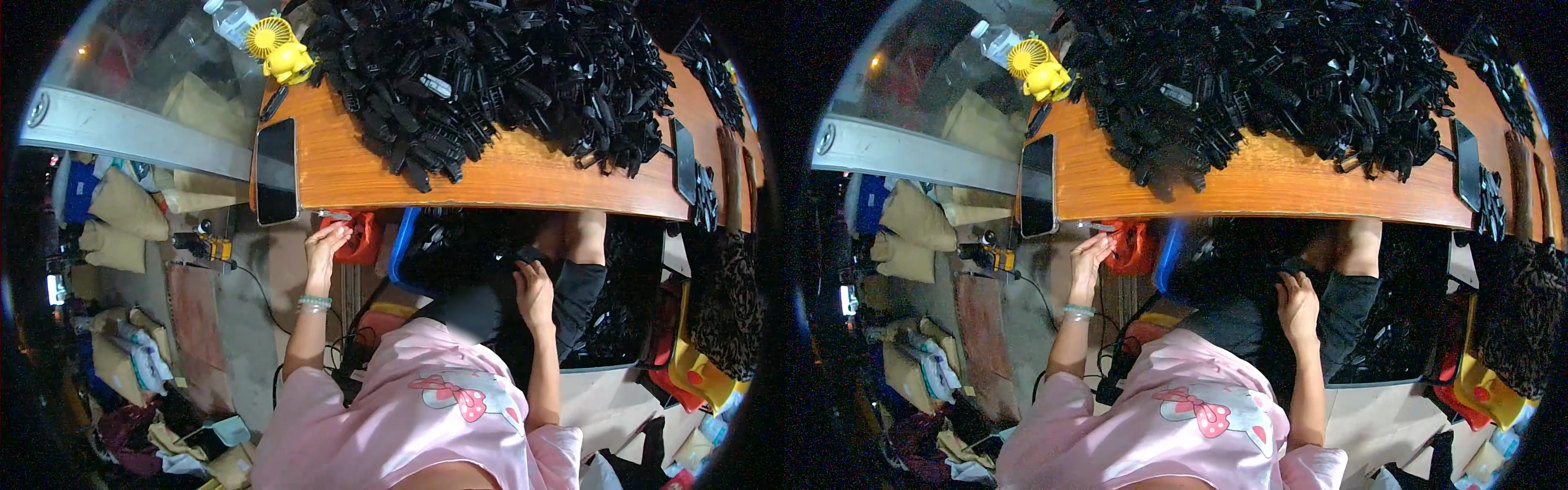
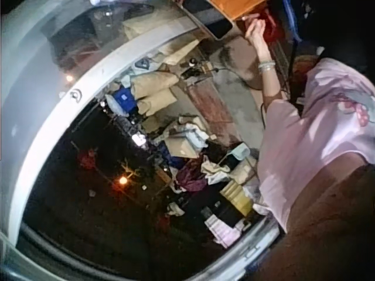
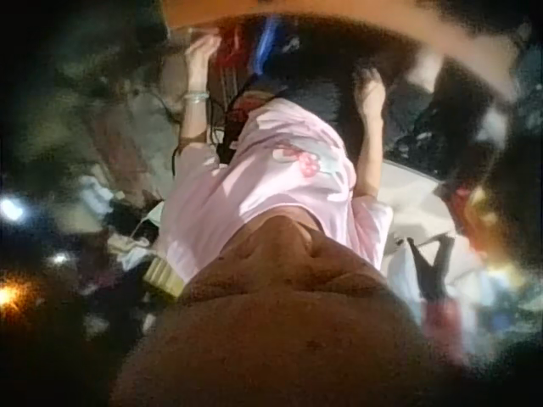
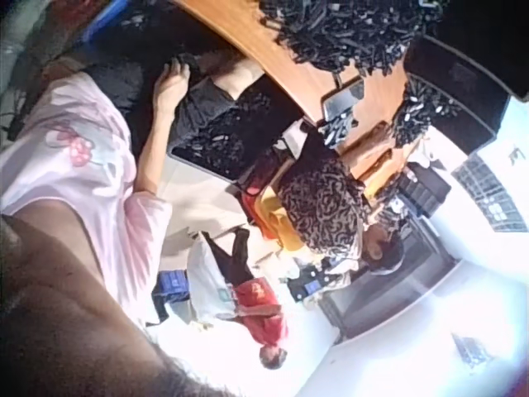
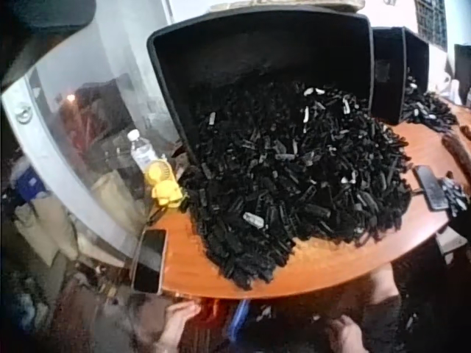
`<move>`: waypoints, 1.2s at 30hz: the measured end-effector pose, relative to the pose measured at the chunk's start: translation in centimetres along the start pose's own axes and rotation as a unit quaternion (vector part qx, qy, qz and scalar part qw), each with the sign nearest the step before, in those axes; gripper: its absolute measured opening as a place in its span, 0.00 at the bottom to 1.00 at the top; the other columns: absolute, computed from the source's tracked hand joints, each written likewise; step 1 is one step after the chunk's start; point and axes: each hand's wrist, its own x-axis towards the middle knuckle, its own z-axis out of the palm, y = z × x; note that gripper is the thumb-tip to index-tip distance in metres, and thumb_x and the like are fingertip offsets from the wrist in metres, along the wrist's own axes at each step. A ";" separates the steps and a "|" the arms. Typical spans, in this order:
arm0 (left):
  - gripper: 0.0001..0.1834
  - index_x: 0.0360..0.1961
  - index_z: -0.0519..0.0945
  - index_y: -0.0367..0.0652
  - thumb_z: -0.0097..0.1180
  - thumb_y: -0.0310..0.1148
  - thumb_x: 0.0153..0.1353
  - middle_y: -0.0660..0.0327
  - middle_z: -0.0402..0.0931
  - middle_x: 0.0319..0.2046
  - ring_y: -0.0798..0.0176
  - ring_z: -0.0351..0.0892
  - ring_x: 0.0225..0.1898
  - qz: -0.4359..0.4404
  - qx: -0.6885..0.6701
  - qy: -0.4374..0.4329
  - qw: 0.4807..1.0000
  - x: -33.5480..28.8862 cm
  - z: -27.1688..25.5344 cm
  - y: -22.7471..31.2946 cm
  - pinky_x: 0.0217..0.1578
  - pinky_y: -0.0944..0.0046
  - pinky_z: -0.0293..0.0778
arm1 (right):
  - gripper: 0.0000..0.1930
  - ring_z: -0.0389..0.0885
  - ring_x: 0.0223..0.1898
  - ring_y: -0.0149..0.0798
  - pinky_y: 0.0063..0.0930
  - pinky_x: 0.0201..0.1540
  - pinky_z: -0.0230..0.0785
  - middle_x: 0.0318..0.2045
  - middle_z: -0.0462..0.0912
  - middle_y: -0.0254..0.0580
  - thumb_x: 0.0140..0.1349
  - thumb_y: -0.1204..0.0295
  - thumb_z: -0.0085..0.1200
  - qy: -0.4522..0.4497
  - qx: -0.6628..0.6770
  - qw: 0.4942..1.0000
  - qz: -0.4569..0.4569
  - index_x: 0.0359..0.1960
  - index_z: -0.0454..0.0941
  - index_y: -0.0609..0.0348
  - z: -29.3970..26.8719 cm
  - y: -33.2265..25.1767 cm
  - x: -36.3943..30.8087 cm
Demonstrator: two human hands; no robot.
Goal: The person repeatedly takes plastic components from a table, snaps them together by hand to assemble them, and places the assembled parts into a bin.
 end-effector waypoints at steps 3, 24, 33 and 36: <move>0.13 0.42 0.76 0.25 0.57 0.20 0.56 0.43 0.79 0.37 0.51 0.82 0.39 0.017 -0.016 0.106 0.994 2.1 -2.9 -3.5 0.44 0.57 0.80 | 0.11 0.77 0.38 0.57 0.41 0.41 0.71 0.37 0.76 0.57 0.57 0.75 0.52 0.009 -0.006 1.000 -0.003 0.42 0.78 0.63 0.1 -0.5 0.0; 0.15 0.44 0.79 0.35 0.60 0.21 0.54 0.57 0.80 0.35 0.69 0.79 0.32 0.103 0.279 -0.327 0.897 -7.0 11.3 5.8 0.33 0.72 0.75 | 0.07 0.77 0.29 0.51 0.35 0.32 0.69 0.29 0.76 0.53 0.59 0.80 0.50 0.117 0.121 0.985 -0.025 0.37 0.78 0.66 -4.9 -3.5 1.9; 0.16 0.21 0.78 0.36 0.65 0.40 0.52 0.55 0.73 0.17 0.55 0.72 0.17 0.409 0.462 0.040 0.785 -5.2 19.3 11.4 0.20 0.59 0.64 | 0.10 0.75 0.37 0.51 0.38 0.37 0.69 0.38 0.74 0.48 0.61 0.78 0.48 0.309 0.040 0.950 -0.033 0.43 0.75 0.58 -11.6 -3.7 10.2; 0.16 0.21 0.78 0.34 0.65 0.38 0.52 0.55 0.74 0.15 0.61 0.71 0.14 0.357 0.396 0.028 0.845 -4.3 19.4 10.7 0.19 0.62 0.65 | 0.11 0.73 0.40 0.52 0.39 0.40 0.69 0.39 0.71 0.50 0.59 0.77 0.49 0.290 -0.044 0.955 -0.044 0.43 0.75 0.57 -12.6 -3.2 12.3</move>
